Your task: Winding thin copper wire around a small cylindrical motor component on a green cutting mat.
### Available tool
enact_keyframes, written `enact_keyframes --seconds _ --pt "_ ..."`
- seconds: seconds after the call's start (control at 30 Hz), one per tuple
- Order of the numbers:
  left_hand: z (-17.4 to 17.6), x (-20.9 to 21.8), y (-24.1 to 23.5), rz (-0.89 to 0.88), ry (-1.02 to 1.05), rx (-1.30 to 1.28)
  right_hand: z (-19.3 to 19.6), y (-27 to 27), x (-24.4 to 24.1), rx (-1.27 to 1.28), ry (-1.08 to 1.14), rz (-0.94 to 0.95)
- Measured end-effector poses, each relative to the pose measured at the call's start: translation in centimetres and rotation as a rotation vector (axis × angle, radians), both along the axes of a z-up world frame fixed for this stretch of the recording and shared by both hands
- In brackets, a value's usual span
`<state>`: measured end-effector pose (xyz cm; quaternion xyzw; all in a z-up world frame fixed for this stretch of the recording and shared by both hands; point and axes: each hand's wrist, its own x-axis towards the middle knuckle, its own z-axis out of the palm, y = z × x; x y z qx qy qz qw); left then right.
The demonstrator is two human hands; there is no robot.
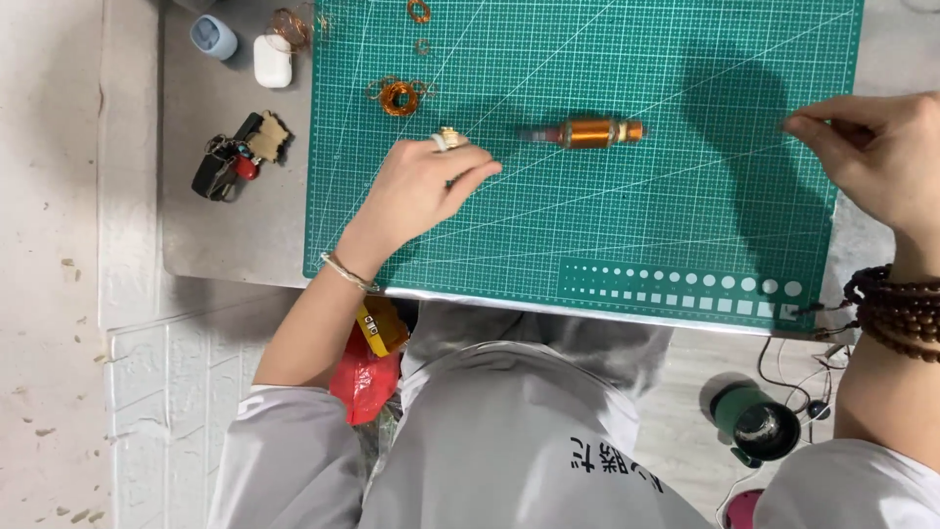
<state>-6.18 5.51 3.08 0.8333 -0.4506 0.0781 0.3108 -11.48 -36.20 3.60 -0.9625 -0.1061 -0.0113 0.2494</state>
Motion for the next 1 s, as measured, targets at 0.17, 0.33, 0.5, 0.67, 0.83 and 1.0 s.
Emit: enact_keyframes --seconds 0.17,0.33,0.5,0.67,0.83,1.0 --pt "-0.9 0.5 0.8 0.027 0.012 -0.028 -2.7 -1.5 -0.1 0.034 -0.002 -0.005" --pt "-1.5 0.5 1.4 0.052 -0.005 -0.02 -4.4 -2.5 0.0 -0.003 -0.012 -0.014" --pt "-1.8 -0.1 2.0 0.071 0.099 -0.023 -4.5 -2.1 0.2 -0.031 0.01 0.007" --pt "-1.8 -0.5 2.7 0.079 0.16 -0.013 -5.1 -2.5 0.3 0.024 0.044 0.001" --pt "-0.2 -0.5 2.8 -0.051 0.443 -0.021 -2.5 -0.7 -0.2 0.012 0.208 0.005" --pt "2.1 -1.3 1.3 -0.082 0.752 -0.102 0.2 1.8 -1.2 0.315 0.393 -0.08"
